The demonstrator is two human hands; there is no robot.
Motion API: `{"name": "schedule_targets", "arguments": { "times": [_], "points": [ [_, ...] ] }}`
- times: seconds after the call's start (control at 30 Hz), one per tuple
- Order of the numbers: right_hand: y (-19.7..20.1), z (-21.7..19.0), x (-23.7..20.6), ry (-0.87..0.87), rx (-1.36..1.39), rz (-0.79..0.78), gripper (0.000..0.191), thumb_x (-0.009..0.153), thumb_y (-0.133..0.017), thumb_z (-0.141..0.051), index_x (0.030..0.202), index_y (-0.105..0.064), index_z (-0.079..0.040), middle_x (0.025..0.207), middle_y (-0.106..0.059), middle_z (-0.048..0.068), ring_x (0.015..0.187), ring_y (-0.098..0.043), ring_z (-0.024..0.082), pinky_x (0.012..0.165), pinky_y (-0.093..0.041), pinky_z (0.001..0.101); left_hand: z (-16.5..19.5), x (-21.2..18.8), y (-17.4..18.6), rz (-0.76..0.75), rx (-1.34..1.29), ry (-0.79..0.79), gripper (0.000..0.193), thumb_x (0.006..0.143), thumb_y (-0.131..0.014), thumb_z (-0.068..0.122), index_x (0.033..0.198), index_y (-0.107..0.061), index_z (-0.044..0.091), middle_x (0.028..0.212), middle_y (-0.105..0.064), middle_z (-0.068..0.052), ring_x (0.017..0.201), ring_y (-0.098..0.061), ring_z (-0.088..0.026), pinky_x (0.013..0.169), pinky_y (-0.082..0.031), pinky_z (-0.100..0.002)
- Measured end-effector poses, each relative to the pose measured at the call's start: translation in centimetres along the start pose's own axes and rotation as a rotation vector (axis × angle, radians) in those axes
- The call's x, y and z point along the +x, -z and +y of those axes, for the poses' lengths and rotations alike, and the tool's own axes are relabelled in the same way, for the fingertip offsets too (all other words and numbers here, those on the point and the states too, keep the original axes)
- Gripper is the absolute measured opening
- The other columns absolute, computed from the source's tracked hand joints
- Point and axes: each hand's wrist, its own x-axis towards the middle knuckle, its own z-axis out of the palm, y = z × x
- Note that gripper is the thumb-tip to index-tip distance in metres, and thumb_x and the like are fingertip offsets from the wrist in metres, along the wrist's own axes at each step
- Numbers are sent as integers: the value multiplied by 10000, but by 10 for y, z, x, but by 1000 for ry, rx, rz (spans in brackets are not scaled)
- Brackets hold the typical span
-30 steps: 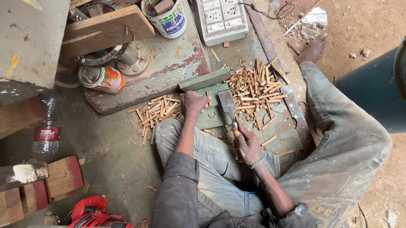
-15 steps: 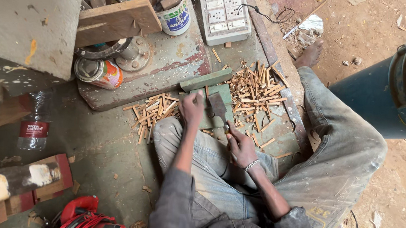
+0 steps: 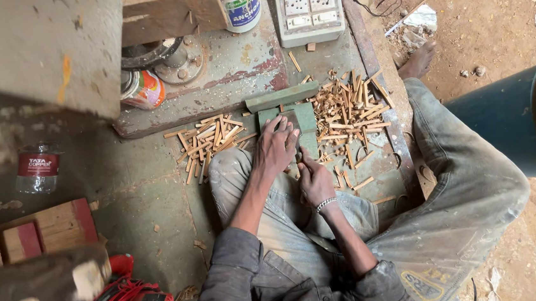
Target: The person sits cross-legged on the workshop floor and uses a chisel to split and trim small wooden pieces, adding finished sticks to a growing pile beside them. They occasionally reposition pieces on a green board and set the chisel down on the floor.
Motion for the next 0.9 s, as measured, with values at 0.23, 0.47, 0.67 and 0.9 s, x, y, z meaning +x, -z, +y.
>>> {"name": "schedule_targets", "arguments": {
  "times": [0.23, 0.47, 0.67, 0.9],
  "points": [
    [-7, -8, 18, 50, 4, 39, 405, 960, -611, -243, 1335, -664, -98, 716, -671, 234, 643, -683, 345, 651, -522, 427, -24, 5, -15, -30, -70, 8, 463, 1005, -540, 293, 1216, -700, -86, 1363, -625, -266, 1371, -515, -392, 1198, -338, -503],
    [4, -9, 28, -58, 359, -44, 435, 991, -582, -245, 1409, -636, -136, 650, -595, 82, 503, -561, 162, 513, -471, 343, -39, 11, -19, 56, -161, -67, 390, 919, -635, 109, 1271, -675, -55, 1395, -601, -290, 1365, -520, -403, 1154, -372, -465],
    [49, 16, 7, -22, 720, -127, 499, 1039, -570, -282, 1520, -531, -156, 702, -618, 21, 450, -544, 88, 423, -462, 270, -25, 20, 4, 340, -232, 202, 305, 885, -672, 83, 1175, -746, 26, 1164, -756, -190, 1083, -731, -299, 978, -558, -381],
    [69, 26, -30, -252, 742, -125, 552, 990, -572, -265, 1531, -481, -201, 642, -615, 33, 361, -552, 128, 325, -413, 301, -20, 56, -17, 203, 44, 408, 461, 701, -947, 229, 1021, -750, -37, 953, -739, -232, 891, -712, -344, 815, -547, -411]
  ]
}}
